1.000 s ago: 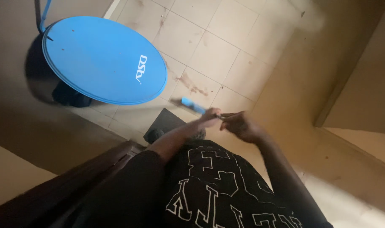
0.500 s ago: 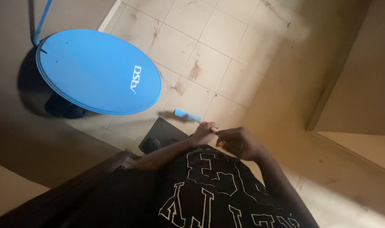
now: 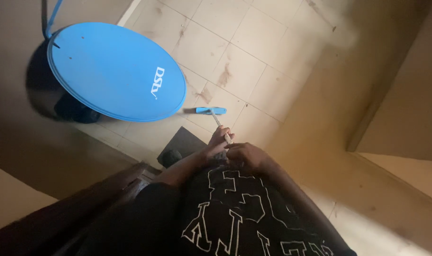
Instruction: Using a floor squeegee to clean an interior wall in a hallway.
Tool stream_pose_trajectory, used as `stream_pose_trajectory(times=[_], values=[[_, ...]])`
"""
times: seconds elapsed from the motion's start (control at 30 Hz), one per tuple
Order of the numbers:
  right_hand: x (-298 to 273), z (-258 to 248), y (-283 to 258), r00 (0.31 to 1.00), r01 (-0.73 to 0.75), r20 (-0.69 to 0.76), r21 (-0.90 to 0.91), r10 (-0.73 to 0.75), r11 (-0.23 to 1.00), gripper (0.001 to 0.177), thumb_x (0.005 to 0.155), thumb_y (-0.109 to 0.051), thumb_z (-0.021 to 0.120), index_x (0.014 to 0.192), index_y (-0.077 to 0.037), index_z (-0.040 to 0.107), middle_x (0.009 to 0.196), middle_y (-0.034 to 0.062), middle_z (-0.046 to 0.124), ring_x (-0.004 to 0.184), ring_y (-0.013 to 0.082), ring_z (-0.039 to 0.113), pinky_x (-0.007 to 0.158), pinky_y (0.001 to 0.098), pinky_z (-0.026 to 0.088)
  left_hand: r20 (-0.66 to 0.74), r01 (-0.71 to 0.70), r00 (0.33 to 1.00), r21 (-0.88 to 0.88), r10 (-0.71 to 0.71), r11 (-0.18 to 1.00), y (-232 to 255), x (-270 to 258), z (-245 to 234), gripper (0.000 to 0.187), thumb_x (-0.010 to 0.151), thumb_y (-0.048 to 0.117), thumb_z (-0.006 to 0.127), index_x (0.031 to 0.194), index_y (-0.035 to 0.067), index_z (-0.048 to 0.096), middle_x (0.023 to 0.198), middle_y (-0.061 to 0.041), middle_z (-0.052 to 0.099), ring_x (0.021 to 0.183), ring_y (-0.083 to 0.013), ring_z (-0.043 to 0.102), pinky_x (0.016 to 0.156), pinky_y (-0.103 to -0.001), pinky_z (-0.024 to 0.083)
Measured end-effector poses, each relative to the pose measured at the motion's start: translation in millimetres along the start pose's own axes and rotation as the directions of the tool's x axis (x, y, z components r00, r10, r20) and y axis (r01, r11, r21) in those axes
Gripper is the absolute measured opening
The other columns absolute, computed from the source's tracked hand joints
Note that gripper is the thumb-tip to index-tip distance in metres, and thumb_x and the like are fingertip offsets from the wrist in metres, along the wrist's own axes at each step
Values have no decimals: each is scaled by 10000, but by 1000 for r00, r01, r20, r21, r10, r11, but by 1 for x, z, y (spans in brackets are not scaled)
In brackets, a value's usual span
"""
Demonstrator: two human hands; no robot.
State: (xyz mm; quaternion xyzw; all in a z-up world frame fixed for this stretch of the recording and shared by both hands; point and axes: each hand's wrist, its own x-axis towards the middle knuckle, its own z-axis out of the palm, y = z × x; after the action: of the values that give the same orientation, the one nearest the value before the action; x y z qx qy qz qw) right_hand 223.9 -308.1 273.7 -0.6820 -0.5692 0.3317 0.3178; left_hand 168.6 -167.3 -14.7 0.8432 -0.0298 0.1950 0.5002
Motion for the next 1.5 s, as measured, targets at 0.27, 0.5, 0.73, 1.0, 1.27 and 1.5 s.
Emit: stream_pose_trajectory(times=[0.27,0.5,0.73,1.0,1.27,1.5], values=[[-10,-29,-26,961,-234,-119,124,249,964,112,913,-142,706,833,-68,679,927,149,764,1018,315,744,848,448,590,227,387,891,67,-392,919,31,2,-24,216,876,180,688,720,57,602,602,-158,605,566,-348,626,582,-498,490],[35,-14,57,723,-329,-293,651,626,684,283,1042,-264,632,944,-22,742,984,156,786,934,274,757,874,461,592,355,757,560,147,-748,637,-22,13,-20,229,982,276,576,1009,76,684,771,-194,711,702,-373,743,688,-504,606],[50,-34,46,776,-289,-410,444,479,848,284,1036,-229,645,904,0,748,920,152,798,937,225,763,813,399,603,309,665,699,53,-646,745,-49,53,-12,219,920,190,583,1063,71,698,949,-153,728,923,-268,715,871,-469,574],[-33,-69,-31,918,-395,-72,-118,389,911,176,959,-220,727,912,-53,698,900,134,703,829,313,685,731,421,558,264,46,964,-103,-17,994,37,65,-31,181,937,121,724,1067,60,614,857,-108,697,804,-276,740,1179,-579,412],[-56,-38,-9,843,-100,-419,495,338,863,210,947,-85,664,1145,-73,733,1006,40,802,1012,230,757,965,429,570,514,327,816,-33,-265,944,68,49,1,240,990,215,669,1102,26,574,1043,-168,673,985,-326,686,862,-462,557],[53,-4,-57,646,-524,-442,337,623,782,239,833,-254,785,996,-78,783,926,129,771,829,271,766,773,386,593,840,750,542,-464,-34,472,-91,-50,-23,323,926,131,634,1230,22,622,1279,-169,632,1226,-226,606,1004,-353,522]])
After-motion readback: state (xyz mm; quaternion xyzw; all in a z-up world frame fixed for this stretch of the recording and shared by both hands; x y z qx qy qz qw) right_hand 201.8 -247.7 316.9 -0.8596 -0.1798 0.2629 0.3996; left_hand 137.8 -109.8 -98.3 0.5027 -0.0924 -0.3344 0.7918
